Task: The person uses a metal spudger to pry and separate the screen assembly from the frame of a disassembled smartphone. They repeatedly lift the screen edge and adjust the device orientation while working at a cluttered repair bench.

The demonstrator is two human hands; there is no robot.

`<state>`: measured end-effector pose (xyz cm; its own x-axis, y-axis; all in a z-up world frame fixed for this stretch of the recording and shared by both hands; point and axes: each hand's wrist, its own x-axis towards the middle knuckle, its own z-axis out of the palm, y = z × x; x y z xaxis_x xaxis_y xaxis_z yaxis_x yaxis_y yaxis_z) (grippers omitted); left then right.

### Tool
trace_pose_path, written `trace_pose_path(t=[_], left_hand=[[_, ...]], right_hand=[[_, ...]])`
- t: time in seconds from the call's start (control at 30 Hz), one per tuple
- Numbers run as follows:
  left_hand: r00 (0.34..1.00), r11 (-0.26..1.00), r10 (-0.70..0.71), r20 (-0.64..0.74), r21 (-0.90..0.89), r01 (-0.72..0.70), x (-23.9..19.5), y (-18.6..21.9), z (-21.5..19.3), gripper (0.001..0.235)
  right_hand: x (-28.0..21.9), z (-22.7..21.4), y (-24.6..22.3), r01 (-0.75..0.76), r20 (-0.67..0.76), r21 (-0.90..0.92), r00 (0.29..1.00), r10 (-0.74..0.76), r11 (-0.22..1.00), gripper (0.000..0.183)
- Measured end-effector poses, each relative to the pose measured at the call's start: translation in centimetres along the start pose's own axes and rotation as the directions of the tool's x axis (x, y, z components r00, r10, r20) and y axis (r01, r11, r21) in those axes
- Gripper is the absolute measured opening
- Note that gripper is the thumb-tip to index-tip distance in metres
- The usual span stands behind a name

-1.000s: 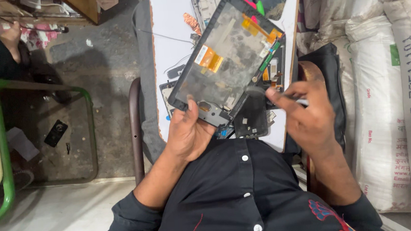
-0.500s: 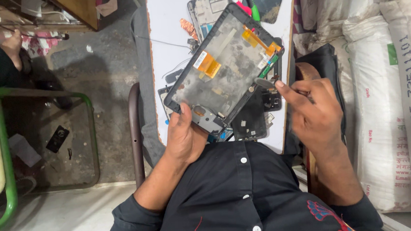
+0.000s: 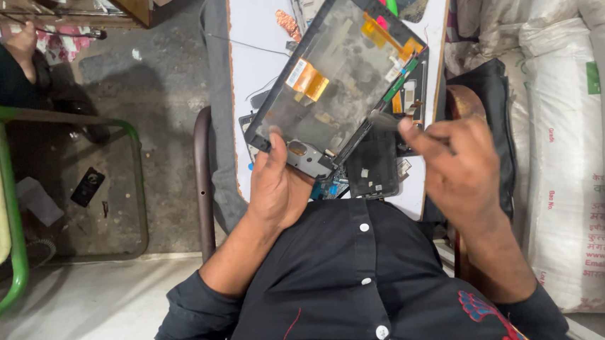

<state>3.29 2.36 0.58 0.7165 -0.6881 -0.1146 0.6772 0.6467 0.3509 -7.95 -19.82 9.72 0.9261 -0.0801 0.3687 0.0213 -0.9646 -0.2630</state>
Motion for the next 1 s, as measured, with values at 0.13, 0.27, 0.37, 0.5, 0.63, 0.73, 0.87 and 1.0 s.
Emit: trace_pose_path(t=[0.13, 0.27, 0.37, 0.5, 0.63, 0.73, 0.87, 1.0], left_hand=[[1.0, 1.0, -0.009, -0.025, -0.03, 0.008, -0.1, 0.2, 0.2, 0.052], [1.0, 0.999, -0.013, -0.008, -0.036, 0.012, -0.1, 0.0, 0.3, 0.049], [1.0, 0.999, -0.013, -0.014, -0.049, 0.012, 0.0, -0.2, 0.3, 0.05], [0.999, 0.995, -0.015, -0.031, -0.1, 0.012, 0.0, -0.3, 0.1, 0.05], [0.998, 0.997, -0.051, 0.044, -0.058, 0.053, 0.1, -0.3, 0.0, 0.054], [0.998, 0.999, -0.039, 0.058, -0.035, 0.041, 0.1, -0.5, 0.0, 0.054], [0.999, 0.999, -0.03, 0.016, -0.04, 0.031, 0.1, -0.5, -0.3, 0.055], [0.998, 0.99, -0.049, 0.03, -0.131, 0.052, 0.4, -0.3, -0.5, 0.055]], right_hand=[[-0.5, 0.3, -1.5, 0.048, 0.108, 0.103, 0.992, -0.059, 0.993, 0.059], [0.0, 0.3, -1.7, -0.095, 0.049, 0.115, 0.995, 0.089, 0.989, 0.057], [0.1, 0.2, -2.0, -0.113, 0.099, 0.168, 0.99, 0.097, 0.979, 0.054], [0.1, 0.1, -2.3, -0.045, 0.213, 0.221, 0.977, -0.003, 0.974, 0.056], [0.8, 0.0, -1.9, -0.159, 0.123, 0.137, 0.982, 0.142, 0.978, 0.052], [1.1, -0.2, -1.8, -0.199, 0.128, 0.161, 0.975, 0.18, 0.967, 0.052], [0.8, -1.1, -1.3, -0.209, 0.433, 0.248, 0.897, 0.085, 0.946, 0.056], [0.3, -1.6, -0.5, -0.167, 0.392, 0.395, 0.92, -0.001, 0.903, 0.03]])
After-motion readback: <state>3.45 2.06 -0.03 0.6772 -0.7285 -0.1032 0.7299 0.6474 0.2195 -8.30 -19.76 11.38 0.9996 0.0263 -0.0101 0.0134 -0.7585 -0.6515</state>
